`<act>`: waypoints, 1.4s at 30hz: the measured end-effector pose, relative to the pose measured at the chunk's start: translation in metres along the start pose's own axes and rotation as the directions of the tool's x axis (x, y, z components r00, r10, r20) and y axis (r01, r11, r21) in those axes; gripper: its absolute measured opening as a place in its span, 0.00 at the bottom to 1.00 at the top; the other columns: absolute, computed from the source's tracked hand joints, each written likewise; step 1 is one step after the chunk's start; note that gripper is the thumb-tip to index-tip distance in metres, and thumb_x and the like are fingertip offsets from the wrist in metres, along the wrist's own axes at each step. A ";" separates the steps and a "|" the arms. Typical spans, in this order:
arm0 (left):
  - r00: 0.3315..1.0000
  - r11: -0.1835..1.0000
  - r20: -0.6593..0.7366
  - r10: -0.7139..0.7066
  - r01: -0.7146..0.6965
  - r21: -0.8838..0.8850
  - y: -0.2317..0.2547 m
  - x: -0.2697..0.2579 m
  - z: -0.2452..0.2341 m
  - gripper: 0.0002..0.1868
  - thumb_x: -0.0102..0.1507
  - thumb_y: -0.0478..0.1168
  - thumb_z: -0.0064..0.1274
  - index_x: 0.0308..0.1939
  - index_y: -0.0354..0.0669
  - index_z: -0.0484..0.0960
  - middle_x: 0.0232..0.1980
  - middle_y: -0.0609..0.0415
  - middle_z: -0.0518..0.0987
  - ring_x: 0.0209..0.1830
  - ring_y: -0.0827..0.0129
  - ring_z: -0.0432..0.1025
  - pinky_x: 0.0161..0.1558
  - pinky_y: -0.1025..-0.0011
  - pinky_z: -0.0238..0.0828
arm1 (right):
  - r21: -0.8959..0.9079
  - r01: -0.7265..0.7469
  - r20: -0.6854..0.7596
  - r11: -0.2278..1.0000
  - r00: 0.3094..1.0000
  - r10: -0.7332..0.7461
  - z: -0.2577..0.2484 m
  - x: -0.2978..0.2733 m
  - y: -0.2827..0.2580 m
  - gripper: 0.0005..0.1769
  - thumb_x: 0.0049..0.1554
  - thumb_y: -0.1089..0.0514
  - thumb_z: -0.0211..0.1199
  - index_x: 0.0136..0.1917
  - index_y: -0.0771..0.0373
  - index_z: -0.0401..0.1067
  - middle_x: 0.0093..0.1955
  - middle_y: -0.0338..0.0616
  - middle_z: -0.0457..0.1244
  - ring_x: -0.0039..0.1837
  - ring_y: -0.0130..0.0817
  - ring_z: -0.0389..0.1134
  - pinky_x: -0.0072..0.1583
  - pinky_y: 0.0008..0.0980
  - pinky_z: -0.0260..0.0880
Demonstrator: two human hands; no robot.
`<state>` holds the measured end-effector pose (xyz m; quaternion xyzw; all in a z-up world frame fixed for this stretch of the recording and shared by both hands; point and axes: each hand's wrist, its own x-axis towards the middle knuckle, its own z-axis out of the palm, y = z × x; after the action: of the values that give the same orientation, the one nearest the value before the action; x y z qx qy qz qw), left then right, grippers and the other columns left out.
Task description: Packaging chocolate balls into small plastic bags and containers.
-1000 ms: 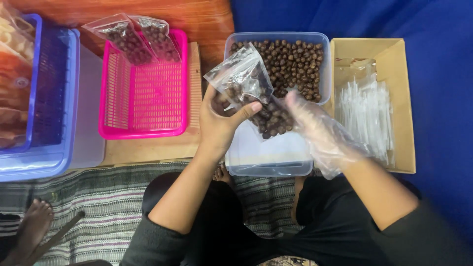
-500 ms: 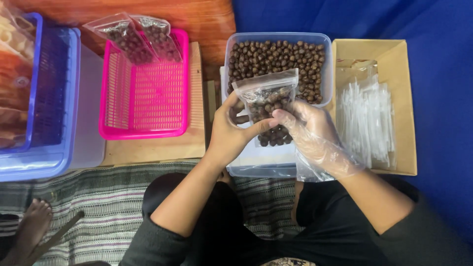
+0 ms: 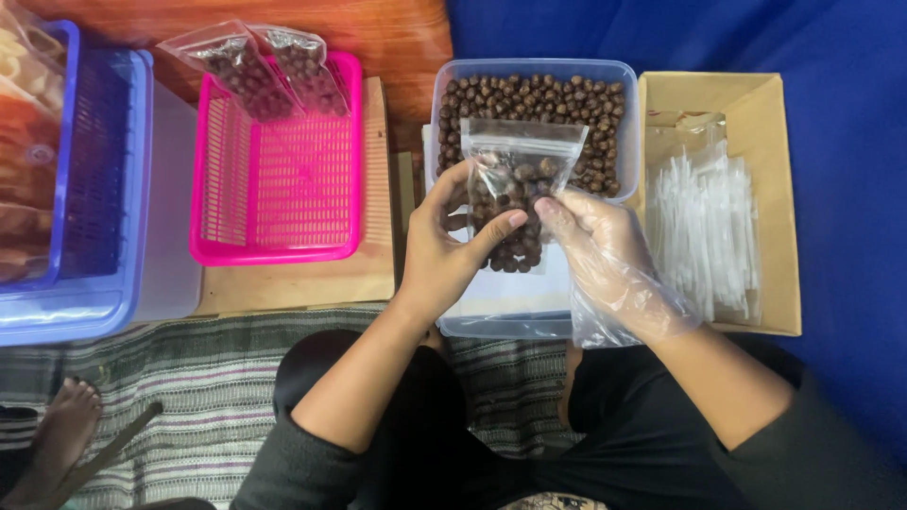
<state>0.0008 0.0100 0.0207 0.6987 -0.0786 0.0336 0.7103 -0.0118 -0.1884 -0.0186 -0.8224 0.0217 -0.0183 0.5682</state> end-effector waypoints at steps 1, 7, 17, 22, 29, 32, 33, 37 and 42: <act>1.000 1.000 -0.011 -0.007 0.007 0.023 0.001 0.001 0.000 0.32 0.56 0.44 0.73 0.61 0.40 0.77 0.50 0.47 0.84 0.52 0.62 0.79 0.51 0.61 0.80 | 0.020 -0.011 0.033 1.000 0.999 0.011 0.000 0.001 -0.013 0.13 0.65 0.51 0.64 0.59 0.56 0.80 0.49 0.47 0.73 0.52 0.34 0.74 0.55 0.38 0.75; 0.999 0.994 -0.045 0.015 -0.011 0.105 0.009 0.008 -0.020 0.34 0.50 0.40 0.77 0.58 0.41 0.79 0.46 0.47 0.84 0.49 0.57 0.79 0.54 0.58 0.77 | 0.067 -0.009 0.156 0.998 0.988 -0.002 0.003 -0.004 -0.052 0.20 0.62 0.55 0.64 0.66 0.65 0.73 0.55 0.54 0.71 0.57 0.41 0.73 0.58 0.45 0.76; 0.955 0.956 -0.235 0.183 -0.117 0.268 -0.022 0.055 -0.141 0.23 0.55 0.36 0.76 0.51 0.46 0.83 0.43 0.53 0.84 0.46 0.67 0.79 0.54 0.66 0.73 | -0.231 -0.049 0.508 0.972 0.846 0.163 -0.002 -0.008 -0.088 0.31 0.61 0.51 0.57 0.75 0.61 0.64 0.70 0.57 0.65 0.66 0.58 0.69 0.66 0.58 0.70; 0.937 0.975 -0.311 0.161 -0.101 0.199 -0.037 0.070 -0.186 0.16 0.63 0.43 0.60 0.53 0.47 0.76 0.51 0.53 0.81 0.52 0.64 0.77 0.56 0.60 0.82 | -0.464 -0.099 0.518 0.880 0.776 0.360 0.005 -0.004 -0.086 0.33 0.58 0.43 0.55 0.77 0.41 0.61 0.74 0.31 0.65 0.70 0.29 0.70 0.65 0.33 0.69; 0.916 0.940 -0.326 0.233 -0.298 -0.167 -0.116 0.108 -0.218 0.18 0.73 0.34 0.51 0.66 0.43 0.68 0.61 0.52 0.74 0.62 0.70 0.69 0.66 0.71 0.70 | -0.520 -0.036 0.545 0.853 0.755 0.364 0.008 0.002 -0.080 0.34 0.59 0.44 0.55 0.79 0.40 0.58 0.72 0.32 0.67 0.70 0.29 0.70 0.63 0.36 0.69; 0.927 0.926 -0.259 0.270 -0.324 -0.194 -0.144 0.119 -0.224 0.22 0.74 0.39 0.51 0.70 0.41 0.65 0.69 0.45 0.71 0.70 0.61 0.66 0.72 0.62 0.65 | -0.495 -0.020 0.555 0.869 0.762 0.333 0.009 0.002 -0.069 0.34 0.59 0.44 0.56 0.78 0.41 0.59 0.70 0.33 0.68 0.65 0.29 0.73 0.64 0.34 0.69; 0.928 0.926 -0.257 0.269 -0.322 -0.195 -0.160 0.125 -0.227 0.22 0.74 0.39 0.51 0.70 0.41 0.65 0.69 0.45 0.71 0.70 0.61 0.66 0.72 0.62 0.65 | -0.495 -0.022 0.553 0.869 0.763 0.334 0.008 0.004 -0.066 0.34 0.59 0.44 0.56 0.78 0.41 0.59 0.70 0.33 0.68 0.65 0.29 0.73 0.64 0.34 0.69; 0.927 0.951 -0.317 0.201 -0.263 -0.166 -0.200 0.131 -0.233 0.18 0.72 0.37 0.52 0.65 0.42 0.68 0.64 0.50 0.74 0.65 0.67 0.68 0.69 0.70 0.63 | -0.578 -0.013 0.546 0.816 0.736 0.399 0.008 0.006 -0.067 0.39 0.58 0.39 0.54 0.80 0.41 0.52 0.75 0.34 0.63 0.71 0.32 0.67 0.69 0.37 0.64; 0.928 0.919 -0.301 0.219 -0.299 -0.256 -0.208 0.147 -0.237 0.16 0.72 0.37 0.52 0.63 0.42 0.70 0.62 0.52 0.75 0.62 0.70 0.68 0.68 0.72 0.63 | -0.657 0.008 0.528 0.754 0.719 0.453 0.005 0.012 -0.064 0.41 0.59 0.36 0.52 0.82 0.38 0.47 0.76 0.32 0.61 0.74 0.32 0.64 0.70 0.39 0.61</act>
<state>0.1933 0.2325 -0.1640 0.5559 -0.0792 0.2093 0.8005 0.0009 -0.1619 0.0394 -0.9028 -0.0703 0.3539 0.2341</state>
